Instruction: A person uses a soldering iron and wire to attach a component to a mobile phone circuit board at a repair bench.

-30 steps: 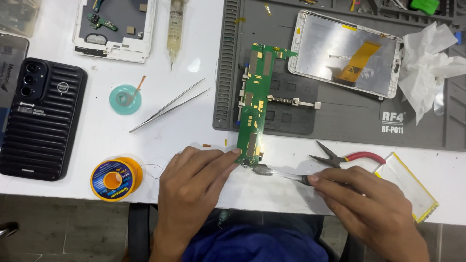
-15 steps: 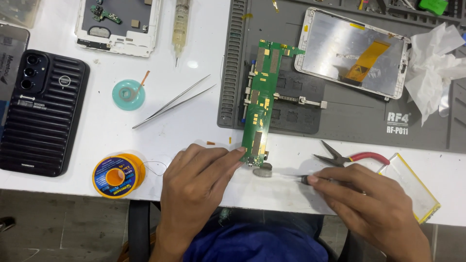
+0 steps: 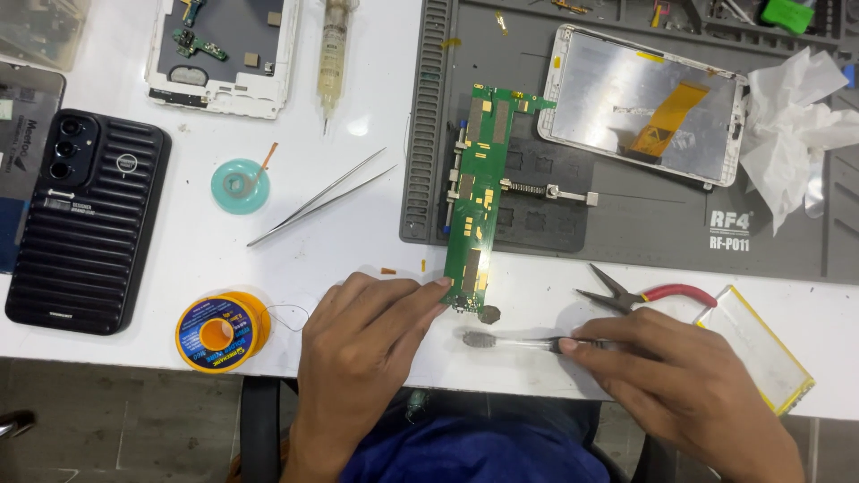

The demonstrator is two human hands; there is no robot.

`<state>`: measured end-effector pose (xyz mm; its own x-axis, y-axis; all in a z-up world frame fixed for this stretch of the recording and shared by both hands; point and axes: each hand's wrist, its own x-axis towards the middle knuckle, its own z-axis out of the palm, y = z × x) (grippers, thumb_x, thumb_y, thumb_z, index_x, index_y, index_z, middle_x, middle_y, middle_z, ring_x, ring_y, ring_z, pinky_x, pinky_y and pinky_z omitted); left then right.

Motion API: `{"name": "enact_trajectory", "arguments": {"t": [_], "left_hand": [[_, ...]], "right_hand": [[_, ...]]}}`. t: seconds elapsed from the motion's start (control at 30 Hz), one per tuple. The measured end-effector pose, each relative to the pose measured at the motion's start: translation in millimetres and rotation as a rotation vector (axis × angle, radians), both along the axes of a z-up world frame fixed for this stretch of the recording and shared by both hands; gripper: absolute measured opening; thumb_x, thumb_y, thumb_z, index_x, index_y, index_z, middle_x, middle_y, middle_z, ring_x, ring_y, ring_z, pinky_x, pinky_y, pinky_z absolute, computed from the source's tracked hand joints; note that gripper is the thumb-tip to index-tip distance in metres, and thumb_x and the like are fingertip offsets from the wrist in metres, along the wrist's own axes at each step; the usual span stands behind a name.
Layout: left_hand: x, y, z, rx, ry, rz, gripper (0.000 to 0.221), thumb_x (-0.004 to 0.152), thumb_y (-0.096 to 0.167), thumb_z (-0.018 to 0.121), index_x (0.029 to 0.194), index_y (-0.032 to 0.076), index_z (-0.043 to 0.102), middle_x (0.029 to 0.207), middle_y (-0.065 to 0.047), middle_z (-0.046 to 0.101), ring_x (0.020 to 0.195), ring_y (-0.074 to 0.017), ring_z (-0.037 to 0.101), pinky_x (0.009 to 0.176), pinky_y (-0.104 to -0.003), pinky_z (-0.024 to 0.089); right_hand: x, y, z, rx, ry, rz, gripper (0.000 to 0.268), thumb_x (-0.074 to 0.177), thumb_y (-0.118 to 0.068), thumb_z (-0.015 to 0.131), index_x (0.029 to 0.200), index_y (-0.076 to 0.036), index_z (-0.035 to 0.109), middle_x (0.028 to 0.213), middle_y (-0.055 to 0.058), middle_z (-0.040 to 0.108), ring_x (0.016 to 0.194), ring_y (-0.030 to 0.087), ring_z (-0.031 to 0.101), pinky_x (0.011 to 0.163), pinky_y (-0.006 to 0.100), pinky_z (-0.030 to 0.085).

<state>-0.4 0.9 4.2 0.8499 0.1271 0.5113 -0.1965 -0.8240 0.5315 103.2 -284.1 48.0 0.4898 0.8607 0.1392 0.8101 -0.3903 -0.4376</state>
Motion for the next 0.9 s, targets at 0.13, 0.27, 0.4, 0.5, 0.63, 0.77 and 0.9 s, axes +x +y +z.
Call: {"name": "enact_trajectory", "arguments": {"t": [0.13, 0.27, 0.4, 0.5, 0.63, 0.77, 0.9], "left_hand": [[-1, -1, -2, -0.014, 0.009, -0.001, 0.021, 0.094, 0.008, 0.081, 0.112, 0.014, 0.074, 0.092, 0.000, 0.068, 0.081, -0.0219, 0.062, 0.069, -0.035, 0.046], [-1, -1, -2, -0.022, 0.022, 0.002, 0.022, 0.094, 0.010, 0.081, 0.114, 0.015, 0.074, 0.095, 0.001, 0.069, 0.083, -0.0222, 0.062, 0.071, -0.036, 0.047], [-2, -1, -2, -0.023, 0.026, -0.004, 0.020, 0.094, 0.009, 0.081, 0.112, 0.015, 0.074, 0.094, 0.001, 0.069, 0.082, -0.0222, 0.063, 0.069, -0.035, 0.046], [-2, -1, -2, -0.032, 0.027, -0.007, 0.021, 0.094, 0.009, 0.081, 0.113, 0.015, 0.074, 0.094, 0.001, 0.069, 0.083, -0.0220, 0.063, 0.070, -0.035, 0.047], [-1, -1, -1, -0.030, 0.014, -0.003, 0.019, 0.094, 0.010, 0.080, 0.112, 0.014, 0.075, 0.094, 0.001, 0.069, 0.082, -0.0217, 0.063, 0.072, -0.035, 0.048], [-2, 2, 6, -0.049, 0.006, -0.026, 0.014, 0.095, 0.000, 0.074, 0.104, 0.011, 0.075, 0.092, -0.001, 0.069, 0.078, -0.0221, 0.061, 0.069, -0.035, 0.046], [0, -1, 11, -0.048, 0.003, -0.048, 0.009, 0.095, 0.005, 0.073, 0.104, 0.004, 0.076, 0.098, -0.005, 0.073, 0.079, -0.0243, 0.064, 0.077, -0.037, 0.051]], "right_hand": [[-2, 10, 3, 0.099, -0.115, -0.050, 0.023, 0.095, -0.004, 0.063, 0.115, -0.013, 0.072, 0.112, 0.009, 0.073, 0.082, 0.024, 0.064, 0.076, 0.034, 0.050], [2, 0, -5, -0.003, 0.014, 0.050, 0.029, 0.096, -0.014, 0.060, 0.123, -0.018, 0.069, 0.118, 0.003, 0.072, 0.092, 0.022, 0.069, 0.082, 0.036, 0.055], [-1, 6, -2, 0.062, -0.067, -0.037, 0.024, 0.096, -0.006, 0.062, 0.116, -0.014, 0.072, 0.113, 0.006, 0.072, 0.084, 0.022, 0.065, 0.077, 0.034, 0.051], [0, 2, -7, 0.030, -0.053, 0.000, 0.025, 0.096, -0.010, 0.063, 0.118, -0.017, 0.071, 0.113, 0.003, 0.072, 0.083, 0.021, 0.065, 0.077, 0.035, 0.052], [-4, -1, 7, 0.120, 0.039, -0.082, 0.016, 0.089, -0.010, 0.068, 0.103, -0.013, 0.075, 0.102, 0.004, 0.075, 0.079, 0.019, 0.070, 0.074, 0.032, 0.055], [-6, -69, 1, 0.081, 0.023, -0.411, 0.024, 0.087, -0.001, 0.072, 0.110, -0.005, 0.072, 0.114, 0.011, 0.075, 0.102, 0.021, 0.074, 0.097, 0.031, 0.058], [-9, -156, -40, 0.132, 0.058, -1.184, 0.031, 0.115, 0.002, 0.062, 0.146, 0.003, 0.059, 0.142, 0.021, 0.059, 0.131, 0.031, 0.057, 0.111, 0.041, 0.044]]}}
